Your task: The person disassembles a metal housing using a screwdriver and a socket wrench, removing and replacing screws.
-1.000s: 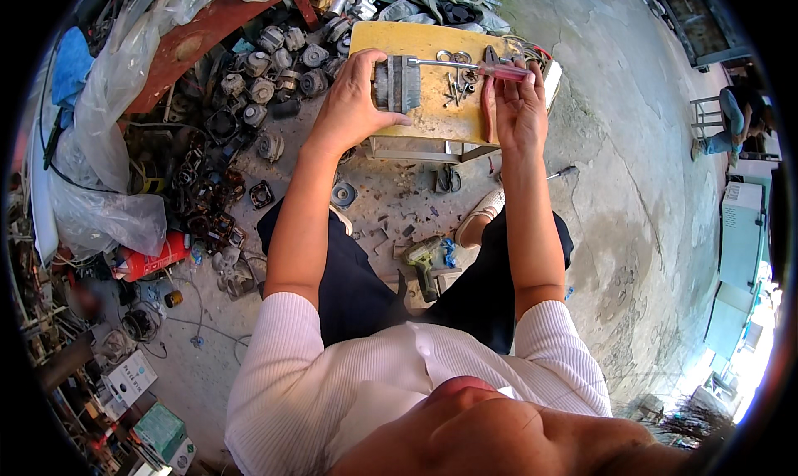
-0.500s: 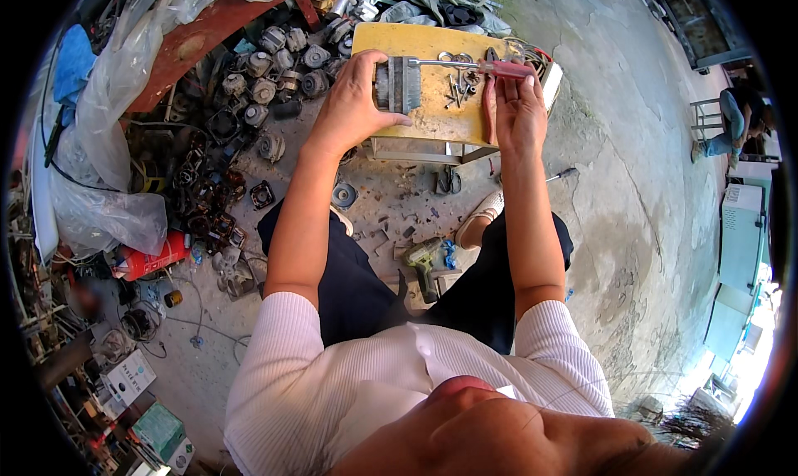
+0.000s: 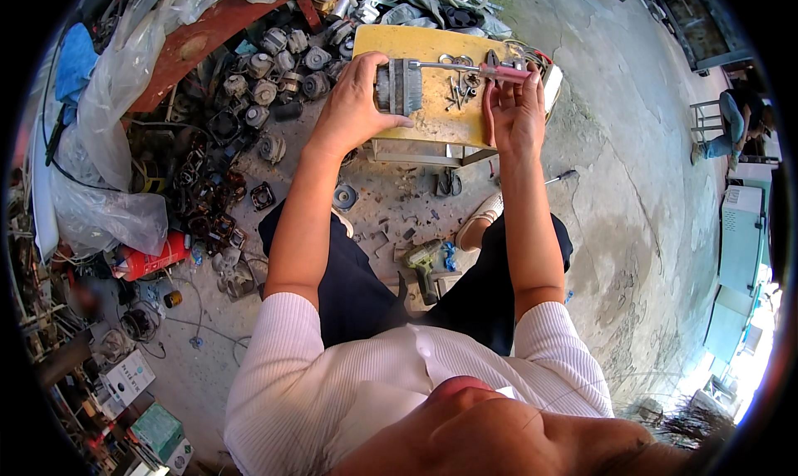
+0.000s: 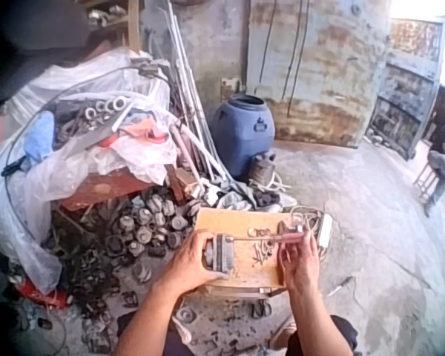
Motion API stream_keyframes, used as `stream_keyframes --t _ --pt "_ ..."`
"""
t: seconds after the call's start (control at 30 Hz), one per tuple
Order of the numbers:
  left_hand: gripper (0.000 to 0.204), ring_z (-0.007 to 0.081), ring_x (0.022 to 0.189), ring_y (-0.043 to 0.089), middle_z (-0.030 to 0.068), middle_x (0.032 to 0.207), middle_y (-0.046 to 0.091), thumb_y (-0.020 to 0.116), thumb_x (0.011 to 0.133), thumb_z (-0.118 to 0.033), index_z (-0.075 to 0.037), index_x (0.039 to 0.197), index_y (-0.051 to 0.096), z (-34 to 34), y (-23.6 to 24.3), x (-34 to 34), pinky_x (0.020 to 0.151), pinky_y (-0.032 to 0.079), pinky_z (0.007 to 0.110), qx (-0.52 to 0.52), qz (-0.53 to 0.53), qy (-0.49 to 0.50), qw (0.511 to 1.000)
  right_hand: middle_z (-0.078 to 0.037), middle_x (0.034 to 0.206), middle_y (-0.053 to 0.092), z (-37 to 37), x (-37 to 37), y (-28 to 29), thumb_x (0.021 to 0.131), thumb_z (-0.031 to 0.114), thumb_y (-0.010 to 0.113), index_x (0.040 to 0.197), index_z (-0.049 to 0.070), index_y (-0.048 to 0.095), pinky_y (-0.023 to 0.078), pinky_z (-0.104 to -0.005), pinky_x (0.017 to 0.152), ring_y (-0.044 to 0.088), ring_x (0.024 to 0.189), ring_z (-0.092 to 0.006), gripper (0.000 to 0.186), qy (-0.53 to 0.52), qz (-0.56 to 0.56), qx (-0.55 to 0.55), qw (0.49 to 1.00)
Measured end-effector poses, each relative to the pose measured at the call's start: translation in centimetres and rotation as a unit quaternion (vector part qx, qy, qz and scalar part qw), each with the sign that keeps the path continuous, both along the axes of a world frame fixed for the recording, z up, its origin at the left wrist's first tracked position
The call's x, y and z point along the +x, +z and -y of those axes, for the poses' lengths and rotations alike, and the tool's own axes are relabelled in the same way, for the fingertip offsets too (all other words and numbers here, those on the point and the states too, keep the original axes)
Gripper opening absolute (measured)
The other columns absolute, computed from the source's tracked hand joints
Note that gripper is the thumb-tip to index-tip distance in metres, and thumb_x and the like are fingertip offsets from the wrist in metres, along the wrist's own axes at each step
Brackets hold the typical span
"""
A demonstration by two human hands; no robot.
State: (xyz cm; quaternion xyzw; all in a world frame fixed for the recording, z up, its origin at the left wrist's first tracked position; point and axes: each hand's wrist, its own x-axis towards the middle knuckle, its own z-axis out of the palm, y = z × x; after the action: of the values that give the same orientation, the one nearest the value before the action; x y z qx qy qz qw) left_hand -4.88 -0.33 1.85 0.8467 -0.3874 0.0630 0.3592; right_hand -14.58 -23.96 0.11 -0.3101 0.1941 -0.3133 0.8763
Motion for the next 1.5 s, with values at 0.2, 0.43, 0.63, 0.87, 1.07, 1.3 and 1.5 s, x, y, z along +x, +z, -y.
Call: stream_keyframes --t 0.2,0.43,0.63,0.87,1.07,1.3,1.5 --pt "0.091 0.0347 0.122 0.051 0.0137 0.129 0.052 0.092 0.057 -0.029 -0.008 0.129 0.041 0.1 0.0 0.0 0.102 0.043 0.042 0.000 -0.005 0.002 1.000 -0.002 0.115 0.060 0.6 0.2 -1.1 0.102 0.027 0.053 0.134 0.015 0.050 0.050 -0.0332 0.088 0.059 0.102 -0.0147 0.035 -0.005 0.013 -0.027 1.000" --pt "0.092 0.0357 0.122 0.051 0.0150 0.128 0.051 0.092 0.056 -0.027 -0.007 0.129 0.041 -0.1 -0.1 0.1 0.102 0.043 0.043 -0.010 0.007 -0.004 1.000 -0.004 0.118 0.060 0.8 0.1 -1.1 0.103 0.026 0.050 0.137 0.015 0.047 0.052 -0.0374 0.091 0.059 0.107 -0.0166 0.036 -0.001 -0.007 -0.021 1.000" --pt "0.091 0.0360 0.121 0.050 0.0153 0.128 0.052 0.093 0.055 -0.026 -0.006 0.128 0.041 0.1 0.4 -0.1 0.102 0.042 0.042 -0.006 -0.017 -0.001 1.000 0.001 0.115 0.061 0.5 0.0 -0.9 0.100 0.030 0.056 0.137 0.017 0.050 0.046 -0.0310 0.092 0.058 0.105 -0.0106 0.040 0.007 0.001 -0.052 0.999" --pt "0.090 0.0358 0.121 0.050 0.0152 0.127 0.052 0.092 0.055 -0.025 -0.006 0.127 0.041 -0.1 0.4 -0.1 0.103 0.042 0.042 -0.013 -0.018 -0.003 1.000 0.001 0.118 0.060 0.3 -0.1 -0.5 0.101 0.026 0.056 0.138 0.018 0.049 0.045 -0.0312 0.092 0.057 0.109 -0.0106 0.039 0.015 0.013 -0.036 0.999" --pt "0.090 0.0360 0.121 0.050 0.0150 0.127 0.052 0.092 0.055 -0.024 -0.007 0.127 0.041 0.0 0.4 -0.2 0.102 0.042 0.042 -0.011 -0.017 -0.002 1.000 -0.001 0.121 0.059 -0.1 -0.1 0.2 0.103 0.023 0.051 0.140 0.016 0.045 0.047 -0.0293 0.091 0.057 0.111 -0.0112 0.039 0.001 -0.016 -0.020 1.000" --pt "0.090 0.0363 0.120 0.050 0.0155 0.126 0.051 0.092 0.055 -0.024 -0.007 0.127 0.041 0.0 0.4 -0.2 0.102 0.042 0.043 -0.014 -0.016 -0.002 1.000 0.003 0.112 0.061 0.3 0.1 -0.9 0.100 0.029 0.057 0.138 0.020 0.048 0.047 -0.0269 0.086 0.058 0.099 -0.0091 0.040 0.006 0.003 -0.044 0.999" --pt "0.090 0.0363 0.119 0.051 0.0157 0.125 0.051 0.092 0.055 -0.023 -0.007 0.127 0.041 0.1 0.4 -0.2 0.101 0.043 0.042 -0.019 -0.005 -0.007 1.000 0.001 0.114 0.061 0.5 0.1 -1.0 0.101 0.024 0.054 0.137 0.017 0.048 0.047 -0.0279 0.089 0.059 0.102 -0.0108 0.037 0.000 -0.024 -0.016 1.000"
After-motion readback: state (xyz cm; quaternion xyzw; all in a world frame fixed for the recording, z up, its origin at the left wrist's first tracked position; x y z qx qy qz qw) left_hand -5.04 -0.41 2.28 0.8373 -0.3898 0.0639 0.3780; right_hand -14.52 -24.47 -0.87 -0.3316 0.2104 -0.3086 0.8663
